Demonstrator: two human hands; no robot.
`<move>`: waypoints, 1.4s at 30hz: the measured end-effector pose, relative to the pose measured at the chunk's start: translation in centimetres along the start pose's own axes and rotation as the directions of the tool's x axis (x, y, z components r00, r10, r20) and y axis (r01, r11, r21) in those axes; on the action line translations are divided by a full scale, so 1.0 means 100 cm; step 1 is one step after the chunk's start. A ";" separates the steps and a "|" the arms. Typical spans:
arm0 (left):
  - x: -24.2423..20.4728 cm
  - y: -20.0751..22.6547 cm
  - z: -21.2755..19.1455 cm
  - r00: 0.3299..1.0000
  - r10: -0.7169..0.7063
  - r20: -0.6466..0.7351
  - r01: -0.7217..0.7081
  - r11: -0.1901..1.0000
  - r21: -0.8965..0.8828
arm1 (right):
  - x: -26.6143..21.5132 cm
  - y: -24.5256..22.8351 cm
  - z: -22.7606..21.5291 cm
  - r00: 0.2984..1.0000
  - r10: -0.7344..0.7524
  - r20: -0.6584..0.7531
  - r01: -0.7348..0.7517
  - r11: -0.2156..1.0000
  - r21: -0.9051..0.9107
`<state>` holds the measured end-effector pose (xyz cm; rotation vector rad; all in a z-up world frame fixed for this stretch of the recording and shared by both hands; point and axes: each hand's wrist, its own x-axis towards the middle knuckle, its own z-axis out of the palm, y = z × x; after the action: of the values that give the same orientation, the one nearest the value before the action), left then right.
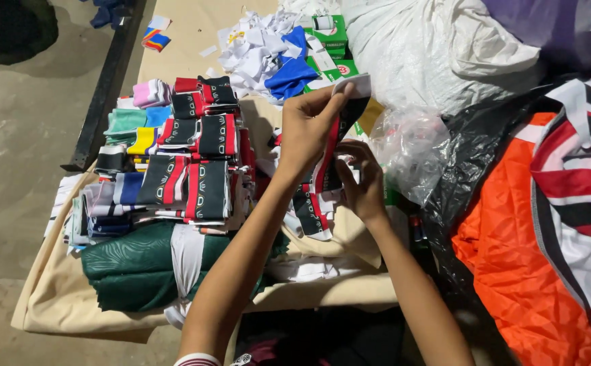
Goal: Organizing and stacking fabric labels or trim pieces on a work surface in a factory setting.
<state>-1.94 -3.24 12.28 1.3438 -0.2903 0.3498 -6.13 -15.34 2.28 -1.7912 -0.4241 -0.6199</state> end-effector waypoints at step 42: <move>0.038 0.001 -0.044 0.909 -0.411 -0.066 0.299 0.756 -0.582 | -0.044 0.062 0.000 0.730 0.571 0.375 -0.676 0.528 0.514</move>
<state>1.54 1.38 13.04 0.7437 0.0376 0.0510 -6.11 -17.13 -5.17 -1.1984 -0.0344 0.1988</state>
